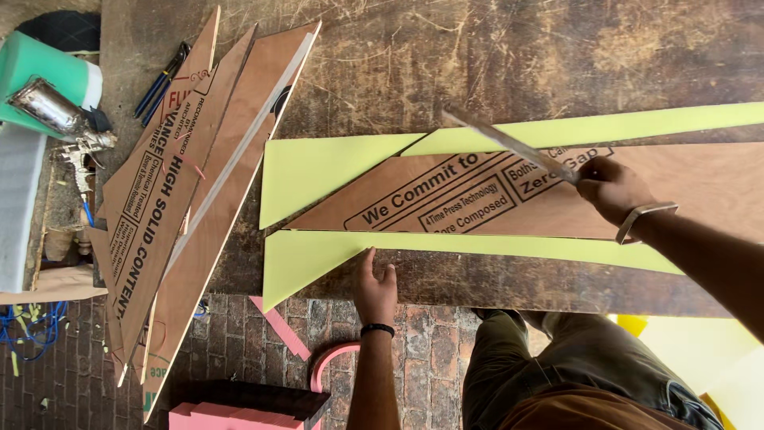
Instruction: The person uses a metal bar to cut yellow foam sheets on a workbench. They align the foam, press down with the bar, and separate the cut pieces. The person also uses a spray gun to apply a substance to the foam pieces.
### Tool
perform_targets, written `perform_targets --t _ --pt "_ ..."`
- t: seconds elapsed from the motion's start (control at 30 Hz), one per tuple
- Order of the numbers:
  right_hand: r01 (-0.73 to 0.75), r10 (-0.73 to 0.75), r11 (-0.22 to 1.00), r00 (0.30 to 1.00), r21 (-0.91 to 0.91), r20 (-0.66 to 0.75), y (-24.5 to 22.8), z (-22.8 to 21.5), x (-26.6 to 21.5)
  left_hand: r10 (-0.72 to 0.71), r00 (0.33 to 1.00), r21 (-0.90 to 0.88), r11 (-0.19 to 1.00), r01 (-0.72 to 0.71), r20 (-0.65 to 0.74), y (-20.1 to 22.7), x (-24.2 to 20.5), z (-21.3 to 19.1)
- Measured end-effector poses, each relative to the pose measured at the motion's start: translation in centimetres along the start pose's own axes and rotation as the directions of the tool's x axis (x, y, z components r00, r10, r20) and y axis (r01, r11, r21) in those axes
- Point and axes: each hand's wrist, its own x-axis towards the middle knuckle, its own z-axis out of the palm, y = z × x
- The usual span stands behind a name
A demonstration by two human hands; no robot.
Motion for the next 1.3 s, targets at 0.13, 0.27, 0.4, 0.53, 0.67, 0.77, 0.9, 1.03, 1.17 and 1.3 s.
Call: perform_targets --t 0.13,0.27,0.4,0.53,0.67,0.77,0.9,1.03,1.17,1.3 --pt "0.058 -0.055 0.953 0.998 -0.299 0.019 -5.6 0.1 1.6 -0.062 0.998 0.083 0.994 0.064 -0.021 -0.3 3.5 -1.2" --pt "0.027 -0.009 0.903 0.999 -0.429 0.044 -9.6 -0.1 3.2 0.032 0.992 0.26 0.966 0.001 -0.123 0.2 5.8 -1.8" --pt "0.003 0.02 0.886 0.999 -0.463 0.044 -10.7 1.0 4.9 0.095 0.993 0.401 0.914 -0.058 -0.074 0.9 5.3 -4.1" --pt "-0.034 0.071 0.923 0.994 -0.382 0.083 -11.1 1.7 7.7 -0.055 0.998 0.511 0.859 0.039 0.015 2.4 6.9 -6.0" --pt "-0.041 0.051 0.911 0.999 -0.411 0.013 -10.0 2.3 7.3 -0.056 0.995 0.606 0.795 -0.006 0.084 2.5 6.6 -7.6" --pt "0.007 -0.067 0.888 0.991 -0.459 -0.115 -11.9 3.0 7.9 -0.072 0.995 0.689 0.725 0.005 0.069 2.6 7.8 -11.8" --pt "-0.068 -0.014 0.945 0.968 -0.319 -0.249 -15.3 5.2 6.7 -0.064 0.959 0.148 0.989 0.023 0.276 1.5 14.6 -18.3" --pt "-0.146 0.127 0.989 0.944 -0.037 -0.305 -23.0 10.1 4.5 0.377 0.889 -0.171 0.924 -0.342 0.261 2.4 25.8 -18.6" --pt "-0.173 0.214 0.959 0.961 0.224 -0.176 -28.5 14.0 3.5 0.768 0.624 0.026 0.628 -0.778 0.145 3.9 34.4 -13.8" --pt "-0.247 0.274 0.929 0.96 0.276 -0.064 -27.2 16.3 1.1 0.909 0.399 -0.069 0.409 -0.91 0.125 4.7 34.8 -10.1"
